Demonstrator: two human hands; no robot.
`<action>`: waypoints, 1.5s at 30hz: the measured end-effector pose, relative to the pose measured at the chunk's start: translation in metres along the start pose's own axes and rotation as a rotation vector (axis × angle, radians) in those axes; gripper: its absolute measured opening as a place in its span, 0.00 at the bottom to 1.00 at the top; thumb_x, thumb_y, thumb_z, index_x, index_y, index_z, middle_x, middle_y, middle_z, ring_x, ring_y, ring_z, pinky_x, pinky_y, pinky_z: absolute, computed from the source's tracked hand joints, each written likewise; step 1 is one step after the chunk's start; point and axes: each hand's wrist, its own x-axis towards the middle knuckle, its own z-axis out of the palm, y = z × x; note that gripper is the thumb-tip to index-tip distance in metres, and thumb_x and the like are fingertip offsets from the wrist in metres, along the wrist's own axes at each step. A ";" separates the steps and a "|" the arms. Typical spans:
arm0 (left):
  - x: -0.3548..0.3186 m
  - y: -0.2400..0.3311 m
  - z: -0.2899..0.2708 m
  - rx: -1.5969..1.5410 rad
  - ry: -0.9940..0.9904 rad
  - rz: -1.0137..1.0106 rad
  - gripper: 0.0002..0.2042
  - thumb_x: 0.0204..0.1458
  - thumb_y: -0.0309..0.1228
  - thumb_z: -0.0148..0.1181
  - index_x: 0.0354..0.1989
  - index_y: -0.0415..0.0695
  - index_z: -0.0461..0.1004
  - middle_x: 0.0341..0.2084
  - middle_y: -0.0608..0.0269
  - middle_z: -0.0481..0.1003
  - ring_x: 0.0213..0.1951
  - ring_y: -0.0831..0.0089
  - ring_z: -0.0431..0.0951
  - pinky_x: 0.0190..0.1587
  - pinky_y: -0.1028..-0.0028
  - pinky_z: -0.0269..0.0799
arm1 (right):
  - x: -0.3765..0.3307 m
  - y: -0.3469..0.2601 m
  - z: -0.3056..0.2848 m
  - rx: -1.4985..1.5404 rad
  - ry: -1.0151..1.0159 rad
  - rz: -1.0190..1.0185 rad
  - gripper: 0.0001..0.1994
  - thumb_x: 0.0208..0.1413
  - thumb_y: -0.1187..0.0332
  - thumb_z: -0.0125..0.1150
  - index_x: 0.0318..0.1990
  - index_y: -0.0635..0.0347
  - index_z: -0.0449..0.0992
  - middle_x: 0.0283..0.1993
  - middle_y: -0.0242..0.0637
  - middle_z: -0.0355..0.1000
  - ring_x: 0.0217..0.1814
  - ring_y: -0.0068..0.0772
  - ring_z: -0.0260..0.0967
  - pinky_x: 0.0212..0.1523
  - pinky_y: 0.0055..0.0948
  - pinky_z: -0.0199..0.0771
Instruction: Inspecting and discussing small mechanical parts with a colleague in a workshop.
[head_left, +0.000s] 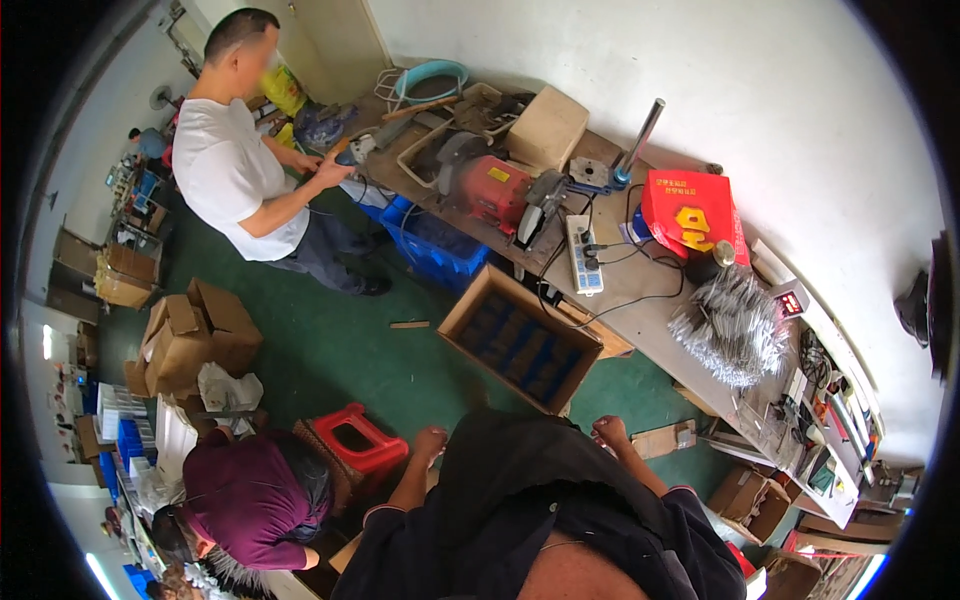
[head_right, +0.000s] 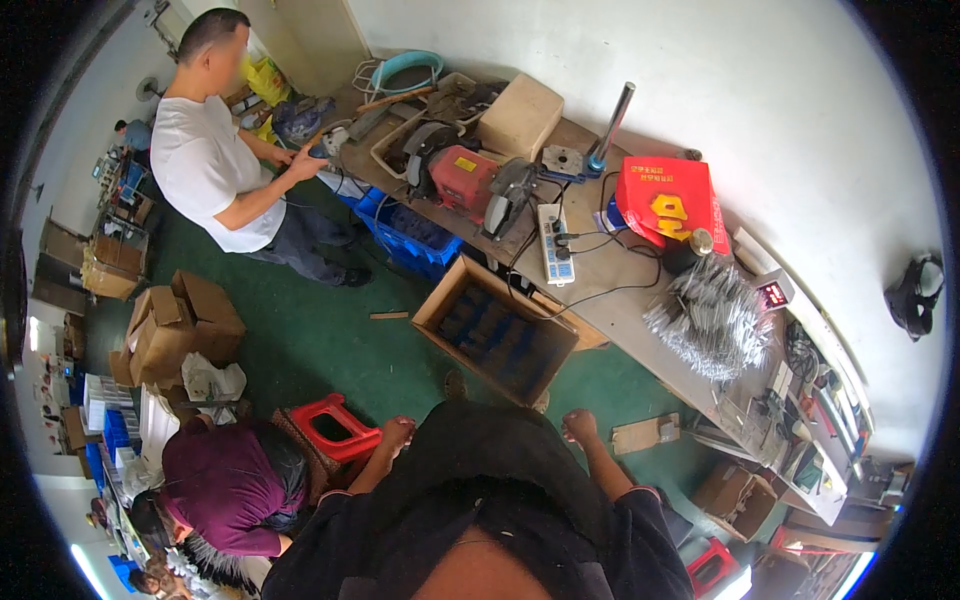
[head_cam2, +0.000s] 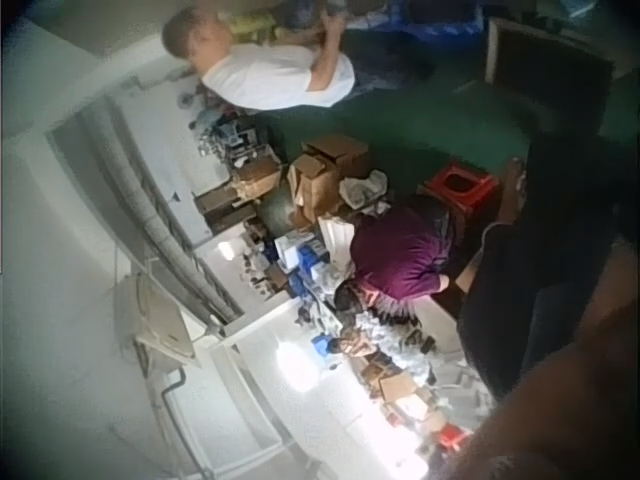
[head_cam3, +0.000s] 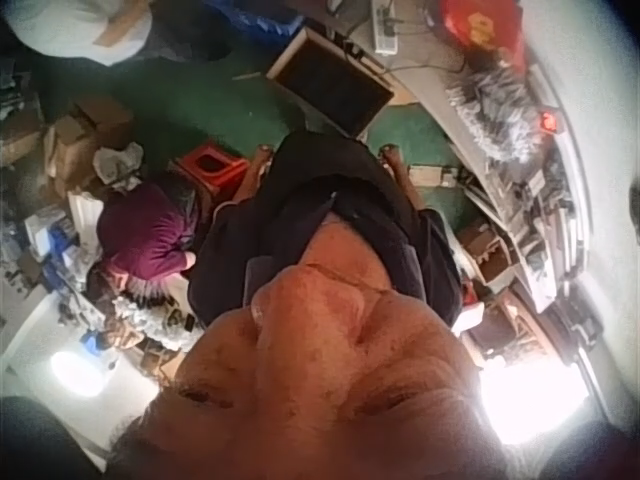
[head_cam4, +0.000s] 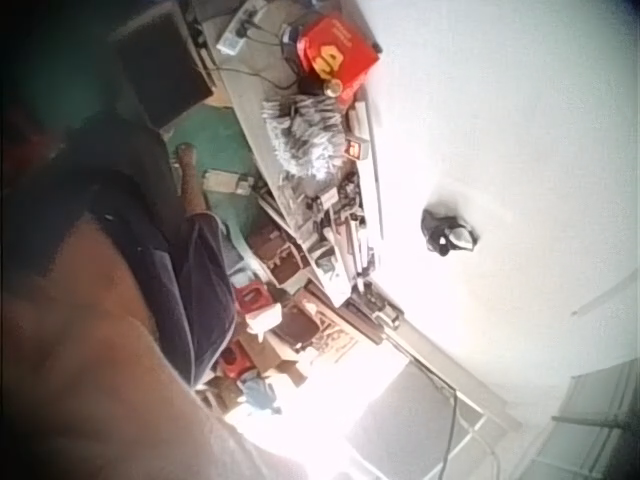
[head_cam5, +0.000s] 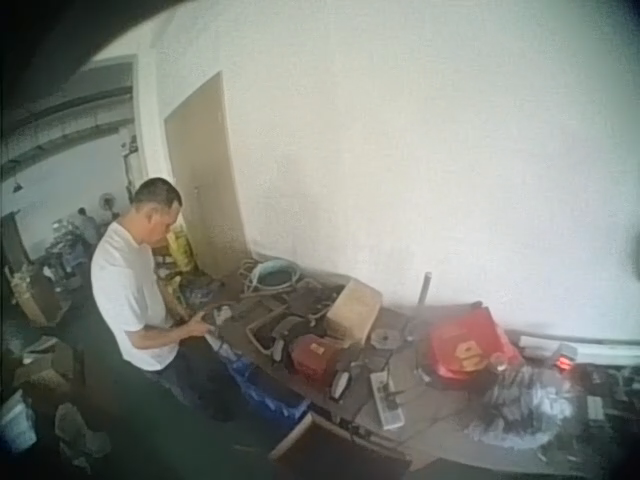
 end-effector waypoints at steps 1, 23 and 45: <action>0.003 -0.005 0.002 0.012 -0.004 0.000 0.08 0.50 0.24 0.55 0.36 0.36 0.76 0.22 0.61 0.74 0.19 0.73 0.72 0.20 0.74 0.66 | -0.002 0.003 -0.002 0.011 0.002 0.005 0.06 0.52 0.72 0.56 0.32 0.65 0.76 0.23 0.38 0.74 0.18 0.29 0.71 0.18 0.28 0.72; 0.057 -0.022 -0.022 0.922 -0.181 0.620 0.13 0.58 0.35 0.53 0.35 0.37 0.78 0.28 0.59 0.79 0.28 0.62 0.76 0.34 0.65 0.72 | -0.019 0.105 -0.038 -0.052 0.277 0.067 0.10 0.51 0.67 0.55 0.23 0.62 0.75 0.17 0.35 0.73 0.17 0.29 0.73 0.19 0.30 0.76; 0.050 -0.016 -0.038 0.610 0.048 0.382 0.10 0.52 0.36 0.59 0.34 0.43 0.79 0.28 0.55 0.78 0.30 0.59 0.77 0.33 0.62 0.72 | -0.097 0.122 0.036 -0.424 0.263 -0.095 0.13 0.46 0.63 0.60 0.32 0.64 0.81 0.29 0.46 0.78 0.32 0.41 0.79 0.38 0.37 0.78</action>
